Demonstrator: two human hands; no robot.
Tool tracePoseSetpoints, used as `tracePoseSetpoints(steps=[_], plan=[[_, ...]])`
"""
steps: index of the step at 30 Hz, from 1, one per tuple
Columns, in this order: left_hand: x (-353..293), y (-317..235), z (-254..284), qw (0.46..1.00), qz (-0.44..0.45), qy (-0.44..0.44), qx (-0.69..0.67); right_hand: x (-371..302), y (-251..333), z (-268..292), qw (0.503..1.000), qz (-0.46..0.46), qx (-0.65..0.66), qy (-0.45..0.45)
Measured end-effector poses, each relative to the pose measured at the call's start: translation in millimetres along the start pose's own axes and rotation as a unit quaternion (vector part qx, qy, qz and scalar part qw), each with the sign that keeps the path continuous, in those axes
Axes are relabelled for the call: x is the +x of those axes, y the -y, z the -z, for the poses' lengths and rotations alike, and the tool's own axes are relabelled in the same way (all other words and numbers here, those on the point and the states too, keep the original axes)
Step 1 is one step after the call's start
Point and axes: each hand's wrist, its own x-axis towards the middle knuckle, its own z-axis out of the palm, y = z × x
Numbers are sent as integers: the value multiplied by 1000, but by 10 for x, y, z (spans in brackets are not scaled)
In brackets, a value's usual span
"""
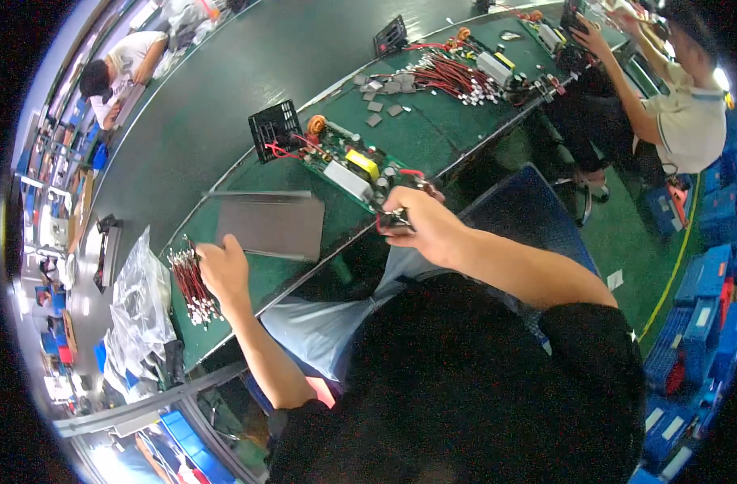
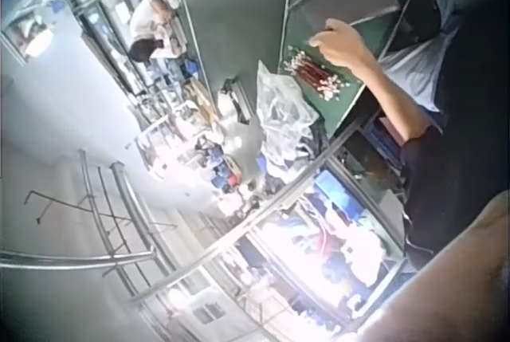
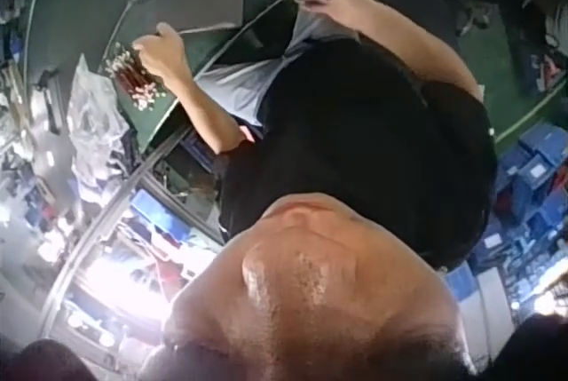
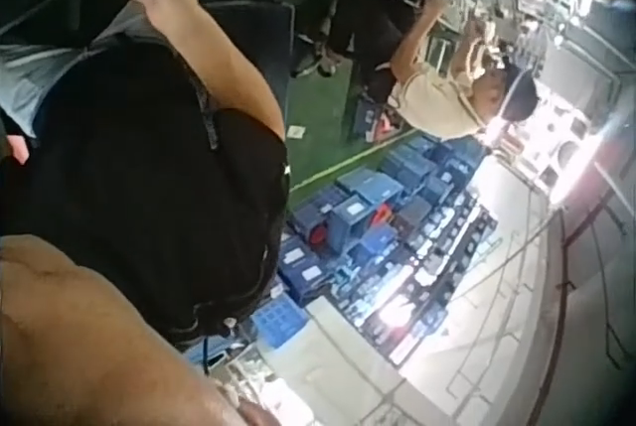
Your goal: Assembling circuit boards into metal housings and connecting internal components.
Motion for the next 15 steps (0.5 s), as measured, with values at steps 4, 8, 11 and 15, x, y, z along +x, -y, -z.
tracePoseSetpoints(steps=[4, 8, 11, 15], plan=[[255, -73, 44, 999, -8, 34, -13, -61, 51, 219, 999, -10, -8, -37], [440, -523, 34, 948, -259, -174, -53, -40, -130, 297, 990, 114, -22, -77], [667, -1041, -164, 971, -182, 48, -148, 44, -310, 487, 977, 213, -9, 34], [1237, -1242, -423, 898, -149, 378, -167, 53, -292, 342, 974, 201, 94, 40]])
